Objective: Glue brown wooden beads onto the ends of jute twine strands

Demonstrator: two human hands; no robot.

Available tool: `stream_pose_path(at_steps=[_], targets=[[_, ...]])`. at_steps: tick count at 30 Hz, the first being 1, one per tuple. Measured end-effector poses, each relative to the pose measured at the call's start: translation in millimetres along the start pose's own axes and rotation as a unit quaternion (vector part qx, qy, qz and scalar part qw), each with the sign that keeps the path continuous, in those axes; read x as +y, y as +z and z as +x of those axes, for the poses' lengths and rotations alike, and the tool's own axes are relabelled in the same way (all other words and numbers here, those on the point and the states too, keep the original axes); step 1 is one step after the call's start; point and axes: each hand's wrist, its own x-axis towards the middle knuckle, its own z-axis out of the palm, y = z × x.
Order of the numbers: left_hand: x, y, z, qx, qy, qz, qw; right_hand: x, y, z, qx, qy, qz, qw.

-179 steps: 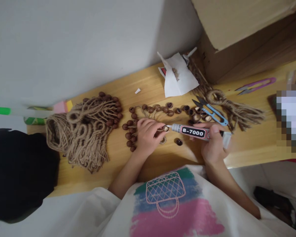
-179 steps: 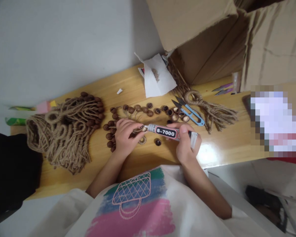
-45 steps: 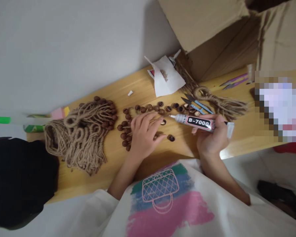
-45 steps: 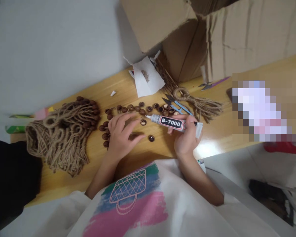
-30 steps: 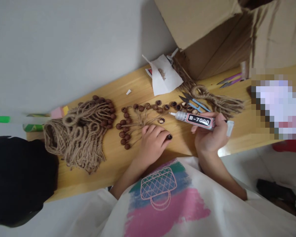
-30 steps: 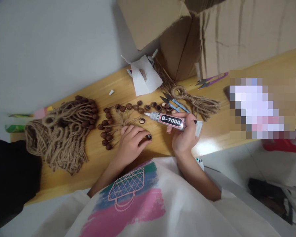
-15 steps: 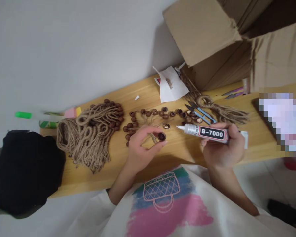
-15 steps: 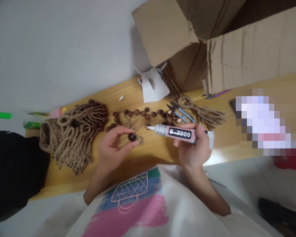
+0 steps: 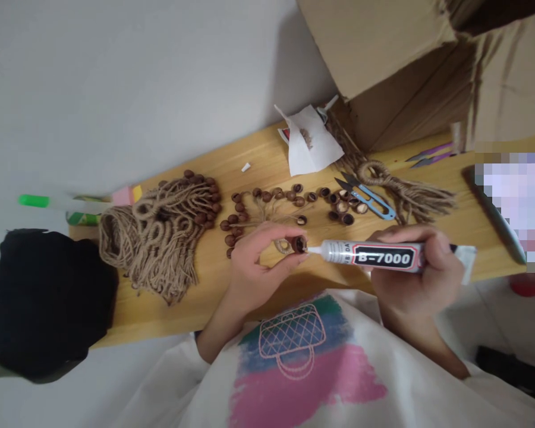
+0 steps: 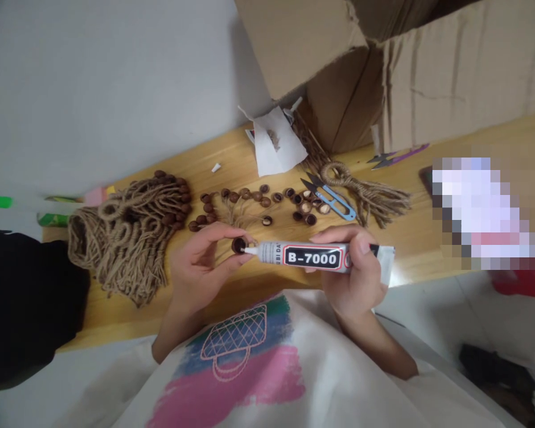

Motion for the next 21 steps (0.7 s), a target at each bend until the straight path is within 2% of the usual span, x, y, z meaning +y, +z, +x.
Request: stream_pose_path(at_steps=[8,15,21], targets=[[1.3,1.0,0.2,-0.010,-0.006,-0.001,1.000,-1.8,0.7,-1.8,0.009,0.003,-0.005,1.000],[-1.0,1.3,0.7,-0.011,0.018,-0.010,1.000,-0.5,-1.1,-4.6,0.006,0.004,-0.040,0.999],[0.4,1.9,0.9,-0.010,0.025,-0.006,1.000,2.3,-0.9,-3.1,0.009,-0.024,-0.022,0.999]])
